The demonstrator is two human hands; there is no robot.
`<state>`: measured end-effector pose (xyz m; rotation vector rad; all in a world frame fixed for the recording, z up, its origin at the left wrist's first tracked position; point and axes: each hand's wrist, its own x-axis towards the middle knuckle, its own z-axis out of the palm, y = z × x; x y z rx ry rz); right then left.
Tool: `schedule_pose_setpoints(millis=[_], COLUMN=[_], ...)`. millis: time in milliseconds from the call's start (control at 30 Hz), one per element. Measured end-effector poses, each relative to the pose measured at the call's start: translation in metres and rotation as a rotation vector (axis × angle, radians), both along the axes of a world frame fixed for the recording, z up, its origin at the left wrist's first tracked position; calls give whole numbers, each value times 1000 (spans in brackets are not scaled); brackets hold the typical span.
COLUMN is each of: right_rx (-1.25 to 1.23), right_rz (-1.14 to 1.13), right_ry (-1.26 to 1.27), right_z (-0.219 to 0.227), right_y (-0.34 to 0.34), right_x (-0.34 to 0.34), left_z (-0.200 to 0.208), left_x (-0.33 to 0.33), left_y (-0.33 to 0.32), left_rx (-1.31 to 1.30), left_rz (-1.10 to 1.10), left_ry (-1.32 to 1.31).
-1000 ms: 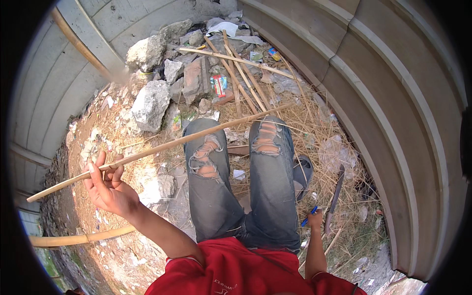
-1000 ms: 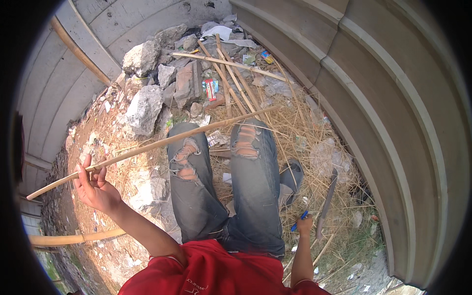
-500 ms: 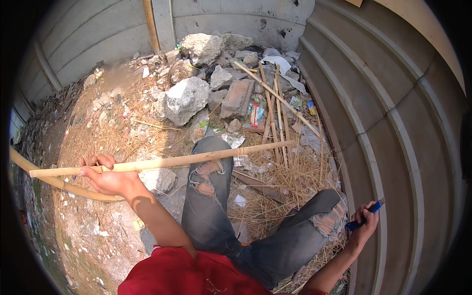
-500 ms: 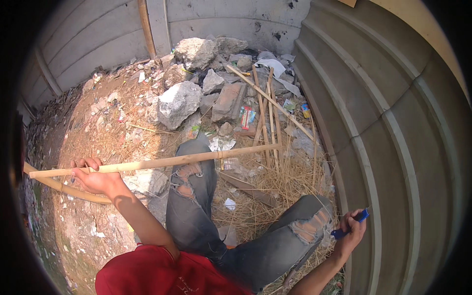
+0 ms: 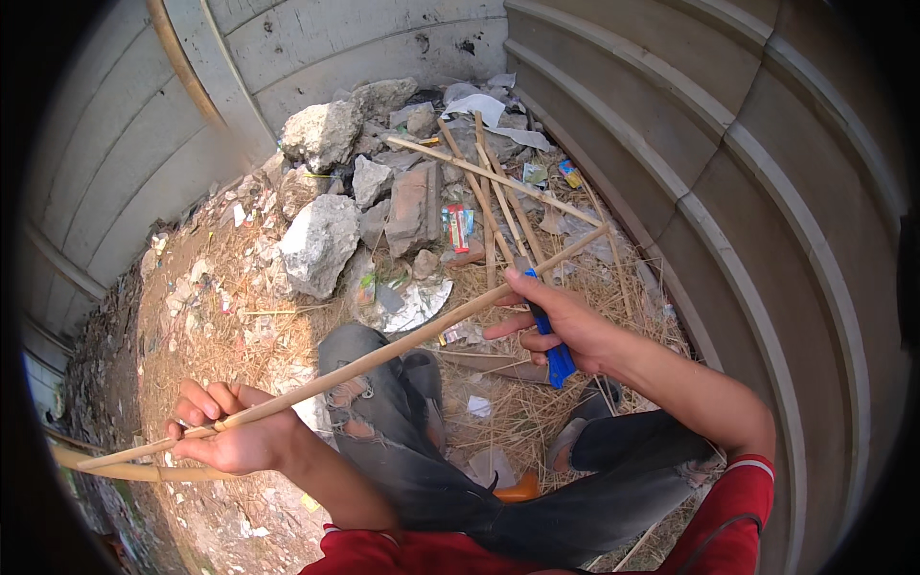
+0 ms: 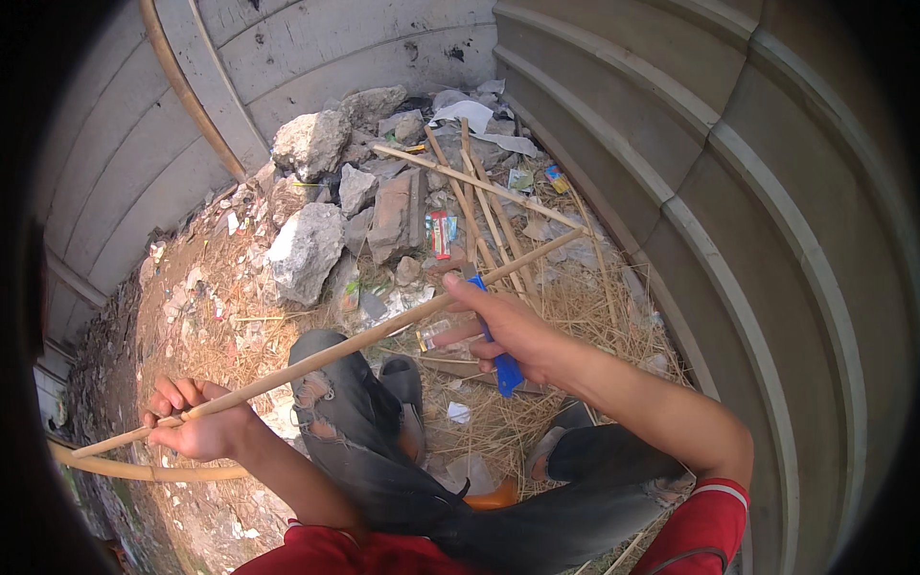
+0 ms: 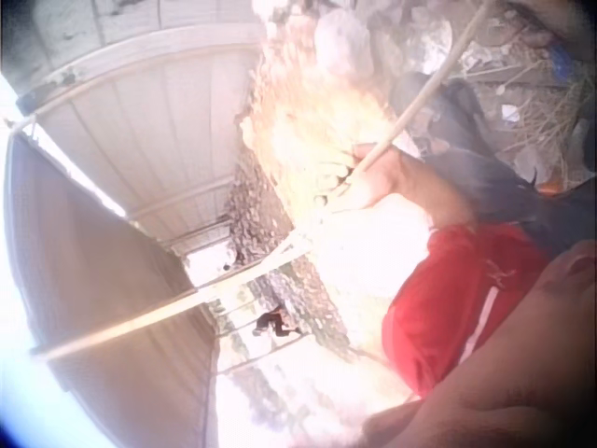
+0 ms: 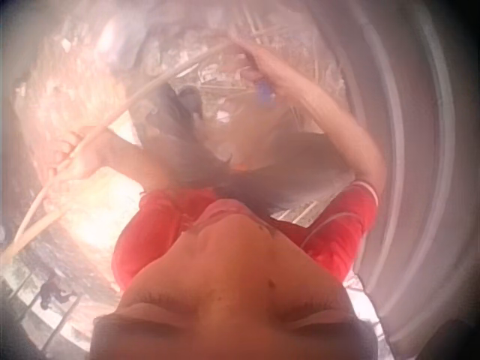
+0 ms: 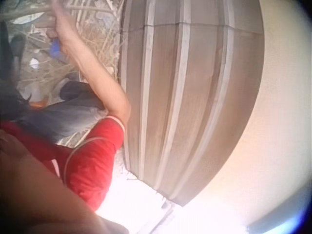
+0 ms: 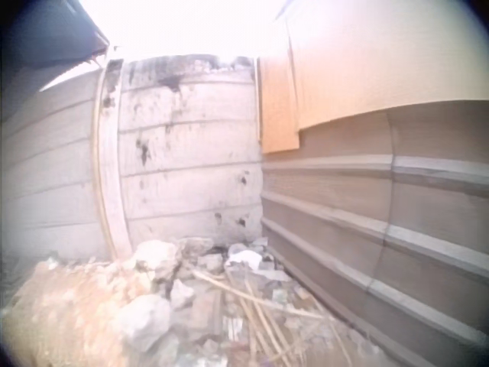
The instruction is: The person sits on the ground and uses a utility knife to shave thin strips from a bamboo stick. They hold the stick against their legs and scrape the blade along its length to remove the outer layer. The person then switches to a machete to split the bamboo stick lengthwise.
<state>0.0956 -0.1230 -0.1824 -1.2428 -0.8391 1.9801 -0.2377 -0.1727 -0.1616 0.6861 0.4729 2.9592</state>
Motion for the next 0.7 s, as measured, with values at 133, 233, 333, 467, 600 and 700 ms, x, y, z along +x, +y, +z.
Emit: schedule_pose_setpoints(millis=[133, 233, 333, 467, 600, 700], right_rx=[-27, 10, 138, 303, 340, 313], right_rz=[-162, -254, -419, -600, -629, -548], right_ry=[158, 159, 62, -217, -316, -330], right_z=[-72, -75, -77, -93, -116, -122], right_y=[25, 42, 78, 128, 161, 172], right_x=[38, 31, 37, 74, 105, 119], left_z=[-43, -59, -89, -148, -180, -144], left_x=[46, 57, 95, 80, 9, 13], left_y=[-14, -19, -35, -74, -87, -66], left_rx=[221, 140, -85, -822, -1003, -579], left_rz=[-348, -502, -445, -799, -1736, -1927], left_ry=[430, 531, 303, 824, 400, -516])
